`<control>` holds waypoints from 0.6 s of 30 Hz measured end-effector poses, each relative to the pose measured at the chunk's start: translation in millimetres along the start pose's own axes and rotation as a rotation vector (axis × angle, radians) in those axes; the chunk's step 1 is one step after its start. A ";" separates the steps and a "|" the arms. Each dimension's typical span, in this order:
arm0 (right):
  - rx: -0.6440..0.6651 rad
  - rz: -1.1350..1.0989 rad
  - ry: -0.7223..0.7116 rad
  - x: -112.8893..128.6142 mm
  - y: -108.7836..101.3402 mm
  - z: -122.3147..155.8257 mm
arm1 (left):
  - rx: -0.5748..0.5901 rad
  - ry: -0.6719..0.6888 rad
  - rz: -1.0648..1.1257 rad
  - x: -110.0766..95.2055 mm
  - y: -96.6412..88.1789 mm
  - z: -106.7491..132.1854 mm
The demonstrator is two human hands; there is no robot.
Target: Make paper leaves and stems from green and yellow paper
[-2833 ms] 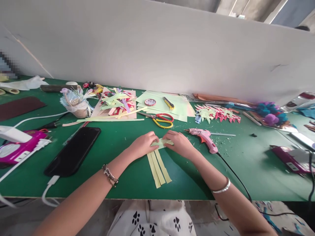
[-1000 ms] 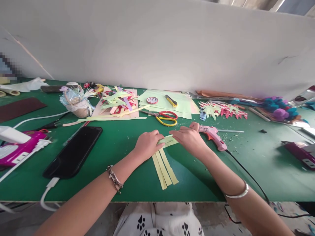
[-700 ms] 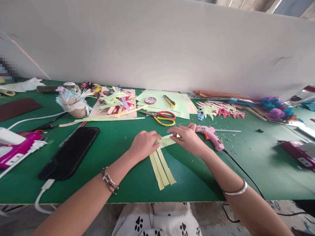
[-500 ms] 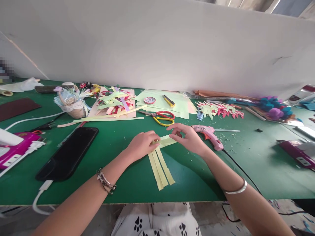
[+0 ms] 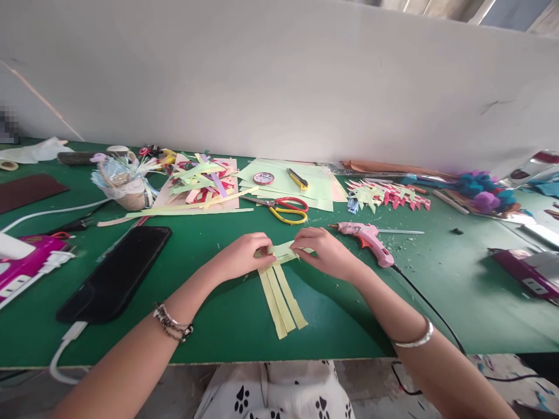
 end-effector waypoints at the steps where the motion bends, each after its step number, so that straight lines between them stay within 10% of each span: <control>1: -0.040 0.043 0.047 1.2 -5.6 1.5 | -0.002 -0.004 0.011 1.1 -0.2 0.8; 6: -0.283 0.472 0.669 -3.3 -51.0 28.0 | 0.013 -0.089 0.084 2.1 -0.5 9.3; 10: -0.047 0.397 1.155 -33.0 -67.8 58.6 | 0.014 -0.133 0.111 -0.3 -0.4 15.7; 13: 0.108 0.267 1.201 -61.5 -62.4 74.6 | -0.002 -0.120 0.112 -1.7 -0.6 18.5; 18: -0.011 0.422 0.957 -82.6 -54.1 91.0 | -0.009 -0.121 0.113 -1.7 -1.2 24.9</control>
Point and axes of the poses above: each hand's wrist, its own z-axis away from the middle knuckle, its own y-axis out of the palm, x = y × z, the point moved 1 cm from there along -z, towards the middle knuckle, and after that the axes turned 12 degrees about -z, right-handed, at the moved point
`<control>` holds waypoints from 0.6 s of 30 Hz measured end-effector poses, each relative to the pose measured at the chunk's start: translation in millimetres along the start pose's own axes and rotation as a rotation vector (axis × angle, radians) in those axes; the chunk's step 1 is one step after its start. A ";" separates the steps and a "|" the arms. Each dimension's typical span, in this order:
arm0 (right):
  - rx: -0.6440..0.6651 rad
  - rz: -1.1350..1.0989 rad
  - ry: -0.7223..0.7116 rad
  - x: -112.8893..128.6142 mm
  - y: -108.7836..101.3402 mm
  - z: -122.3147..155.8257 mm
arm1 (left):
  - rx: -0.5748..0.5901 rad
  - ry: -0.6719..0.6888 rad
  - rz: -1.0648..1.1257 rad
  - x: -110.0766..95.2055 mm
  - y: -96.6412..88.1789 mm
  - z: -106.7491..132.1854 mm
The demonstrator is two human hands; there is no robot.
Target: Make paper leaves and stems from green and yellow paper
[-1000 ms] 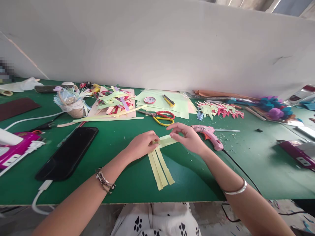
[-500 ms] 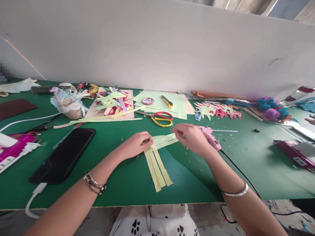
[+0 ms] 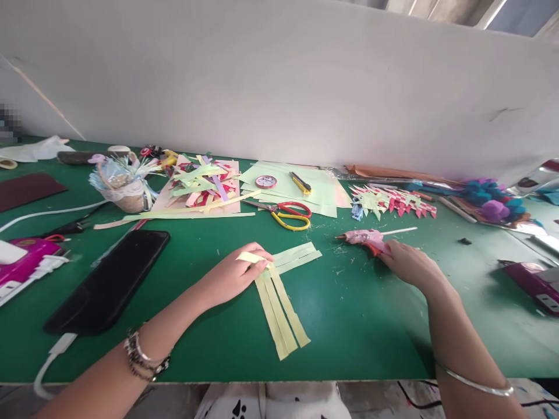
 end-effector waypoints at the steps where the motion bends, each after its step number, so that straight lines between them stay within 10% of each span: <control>1: -0.021 0.015 0.009 -1.1 0.2 1.7 | 0.000 -0.005 -0.001 0.5 -0.1 1.6; 18: -0.361 -0.234 -0.454 84.0 18.2 33.7 | -0.001 -0.099 -0.058 9.3 -6.6 7.1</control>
Point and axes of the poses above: each hand's wrist, its own z-axis away from the middle knuckle, its own y-axis out of the palm, x = y × z, the point moved 1 cm from there along -z, towards the middle knuckle, and after that the axes turned 12 degrees about -z, right-handed, at the moved point
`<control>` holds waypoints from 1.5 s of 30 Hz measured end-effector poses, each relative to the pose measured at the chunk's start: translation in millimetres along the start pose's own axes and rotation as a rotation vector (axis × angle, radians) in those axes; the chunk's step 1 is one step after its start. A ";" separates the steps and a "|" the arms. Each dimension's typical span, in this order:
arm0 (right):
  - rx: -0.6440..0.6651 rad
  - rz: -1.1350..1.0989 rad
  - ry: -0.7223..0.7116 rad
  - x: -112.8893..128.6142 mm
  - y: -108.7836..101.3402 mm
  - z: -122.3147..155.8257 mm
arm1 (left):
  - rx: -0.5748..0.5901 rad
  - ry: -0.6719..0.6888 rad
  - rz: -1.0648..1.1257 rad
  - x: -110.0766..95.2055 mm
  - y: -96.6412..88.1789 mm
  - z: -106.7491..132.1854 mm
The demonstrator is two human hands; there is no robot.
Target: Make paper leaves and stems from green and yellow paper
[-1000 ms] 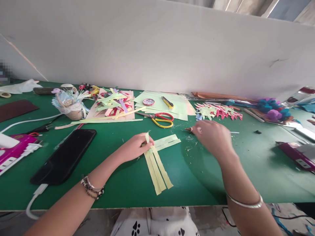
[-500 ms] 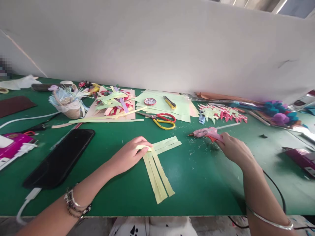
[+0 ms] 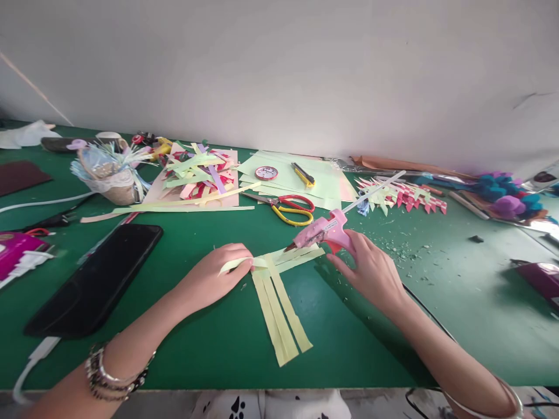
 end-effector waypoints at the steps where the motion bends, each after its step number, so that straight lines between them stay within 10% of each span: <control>1: -0.007 0.007 -0.031 2.6 2.4 0.8 | 0.011 -0.014 0.007 0.3 -1.2 0.5; 45: 0.054 0.183 -0.098 11.7 -0.9 1.2 | 0.077 -0.116 0.040 8.3 -11.2 2.9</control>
Point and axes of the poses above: each hand's wrist, its own z-axis away from the middle knuckle, its own y-axis out of the palm, x = y × z, the point moved 1 cm from there along -z, towards the middle knuckle, and after that the axes turned 12 degrees about -z, right-handed, at the moved point
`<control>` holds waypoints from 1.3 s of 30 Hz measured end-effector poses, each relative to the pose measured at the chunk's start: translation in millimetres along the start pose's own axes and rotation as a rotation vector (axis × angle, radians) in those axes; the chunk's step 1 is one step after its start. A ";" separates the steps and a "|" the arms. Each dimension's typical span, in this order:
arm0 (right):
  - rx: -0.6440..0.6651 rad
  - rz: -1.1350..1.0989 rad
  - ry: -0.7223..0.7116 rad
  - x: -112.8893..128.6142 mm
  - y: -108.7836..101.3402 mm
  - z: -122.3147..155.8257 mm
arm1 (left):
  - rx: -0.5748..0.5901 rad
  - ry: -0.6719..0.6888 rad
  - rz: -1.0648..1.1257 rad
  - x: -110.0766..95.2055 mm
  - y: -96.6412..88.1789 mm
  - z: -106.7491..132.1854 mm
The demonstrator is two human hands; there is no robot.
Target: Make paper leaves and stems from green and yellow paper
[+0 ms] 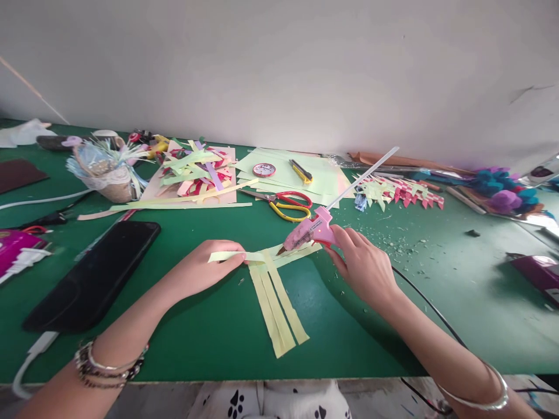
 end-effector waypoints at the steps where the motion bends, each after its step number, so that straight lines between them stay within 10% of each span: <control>1: -0.003 0.004 0.003 -1.1 -0.9 0.1 | -0.002 -0.001 0.001 -1.1 -0.8 0.3; 39: -0.002 0.080 0.180 -43.7 -20.0 3.4 | 0.008 0.019 0.015 5.6 3.5 -3.8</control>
Point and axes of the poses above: each hand's wrist, its own z-axis away from the middle knuckle, its own y-axis out of the palm, x = y × z, the point moved 1 cm from there along -z, towards the middle knuckle, and after that the axes turned 12 degrees about -z, right-handed, at the moved point
